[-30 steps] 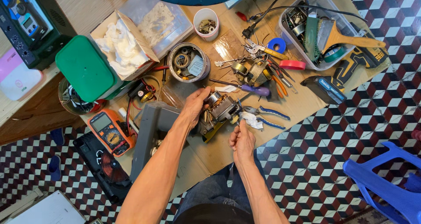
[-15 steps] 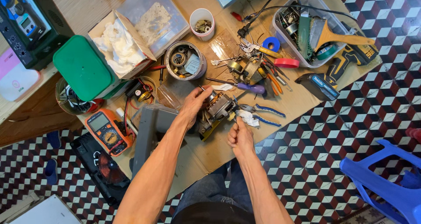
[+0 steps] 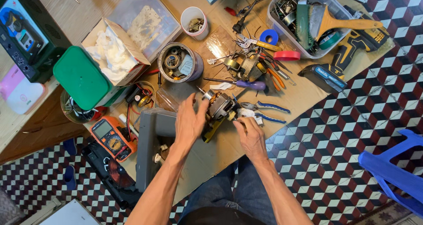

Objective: The person cleans and adjusts a small motor or fan assembly on a cluttered workbench. They wipe the rotor with a cloth, use a screwdriver to tighten or align parts, and repeatedly rotate the shaft to check movement. Tools and components are handled one at a time, and the device is repositioned several times during the process.

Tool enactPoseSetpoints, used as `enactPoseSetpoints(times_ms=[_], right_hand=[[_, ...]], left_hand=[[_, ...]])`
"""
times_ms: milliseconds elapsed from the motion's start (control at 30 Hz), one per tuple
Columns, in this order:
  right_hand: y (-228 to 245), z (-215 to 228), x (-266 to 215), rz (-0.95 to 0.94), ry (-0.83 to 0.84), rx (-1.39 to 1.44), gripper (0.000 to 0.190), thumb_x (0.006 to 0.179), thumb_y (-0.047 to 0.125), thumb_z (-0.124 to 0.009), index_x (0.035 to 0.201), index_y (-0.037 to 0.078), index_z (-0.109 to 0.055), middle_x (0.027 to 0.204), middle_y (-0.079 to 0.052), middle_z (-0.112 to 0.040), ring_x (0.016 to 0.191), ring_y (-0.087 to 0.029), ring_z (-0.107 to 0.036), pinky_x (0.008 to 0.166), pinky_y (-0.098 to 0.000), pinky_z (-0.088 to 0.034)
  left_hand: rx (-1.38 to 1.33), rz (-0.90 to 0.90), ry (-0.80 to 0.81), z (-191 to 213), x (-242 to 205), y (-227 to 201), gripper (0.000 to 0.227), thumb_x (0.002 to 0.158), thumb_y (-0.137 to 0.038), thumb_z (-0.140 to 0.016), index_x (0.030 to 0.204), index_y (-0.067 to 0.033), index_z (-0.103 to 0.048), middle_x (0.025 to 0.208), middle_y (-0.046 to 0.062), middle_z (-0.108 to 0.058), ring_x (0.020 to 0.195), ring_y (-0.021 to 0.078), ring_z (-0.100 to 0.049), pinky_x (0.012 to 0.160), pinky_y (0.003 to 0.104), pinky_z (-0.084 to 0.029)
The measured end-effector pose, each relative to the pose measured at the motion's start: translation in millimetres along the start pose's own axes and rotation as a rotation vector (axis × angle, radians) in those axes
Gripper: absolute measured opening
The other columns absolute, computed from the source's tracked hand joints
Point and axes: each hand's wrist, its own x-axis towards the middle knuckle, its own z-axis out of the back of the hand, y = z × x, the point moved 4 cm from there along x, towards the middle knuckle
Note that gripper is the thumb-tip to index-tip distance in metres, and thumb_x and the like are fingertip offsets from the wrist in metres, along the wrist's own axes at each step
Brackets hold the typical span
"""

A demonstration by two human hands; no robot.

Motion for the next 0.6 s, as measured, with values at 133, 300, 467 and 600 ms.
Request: enactPoseSetpoints(times_ms=[133, 300, 467, 600], right_hand=[[9.9, 0.9, 6.3, 0.082, 0.016, -0.049, 0.016, 0.092, 0.009, -0.070, 0.105, 0.000, -0.067, 0.096, -0.016, -0.068, 0.088, -0.035, -0.066, 0.077, -0.0411, -0.053], [9.5, 3.5, 8.9, 0.236, 0.003, -0.105, 0.014, 0.093, 0.006, -0.069, 0.104, -0.002, -0.066, 0.097, -0.017, -0.067, 0.092, -0.036, -0.065, 0.080, -0.0428, -0.052], [5.3, 3.3, 7.6, 0.214, 0.022, -0.094, 0.014, 0.092, 0.006, -0.070, 0.103, -0.001, -0.066, 0.097, -0.016, -0.067, 0.091, -0.036, -0.065, 0.079, -0.0431, -0.052], [9.4, 1.6, 9.3, 0.246, 0.010, -0.124, 0.013, 0.092, 0.004, -0.070, 0.104, -0.002, -0.066, 0.096, -0.016, -0.066, 0.091, -0.036, -0.065, 0.080, -0.0433, -0.052]], left_hand=[[0.070, -0.086, 0.102, 3.8, -29.2, -24.7, 0.085, 0.078, -0.038, -0.084, 0.145, -0.0010, -0.046, 0.128, 0.023, -0.066, 0.117, 0.0403, -0.062, 0.100, 0.045, -0.047], [0.096, -0.204, -0.025, -1.6, -39.1, -40.3, 0.090, 0.074, -0.031, -0.090, 0.146, -0.0010, -0.045, 0.128, 0.020, -0.066, 0.117, 0.0389, -0.060, 0.101, 0.045, -0.045], [0.093, -0.367, -0.119, -0.6, -40.8, -41.8, 0.077, 0.081, -0.028, -0.087, 0.143, -0.0040, -0.050, 0.133, 0.019, -0.063, 0.118, 0.0372, -0.062, 0.099, 0.046, -0.047], [0.079, -0.238, -0.097, -6.8, -40.1, -38.9, 0.074, 0.080, -0.027, -0.087, 0.143, -0.0077, -0.054, 0.128, 0.016, -0.064, 0.110, 0.0364, -0.062, 0.094, 0.043, -0.049]])
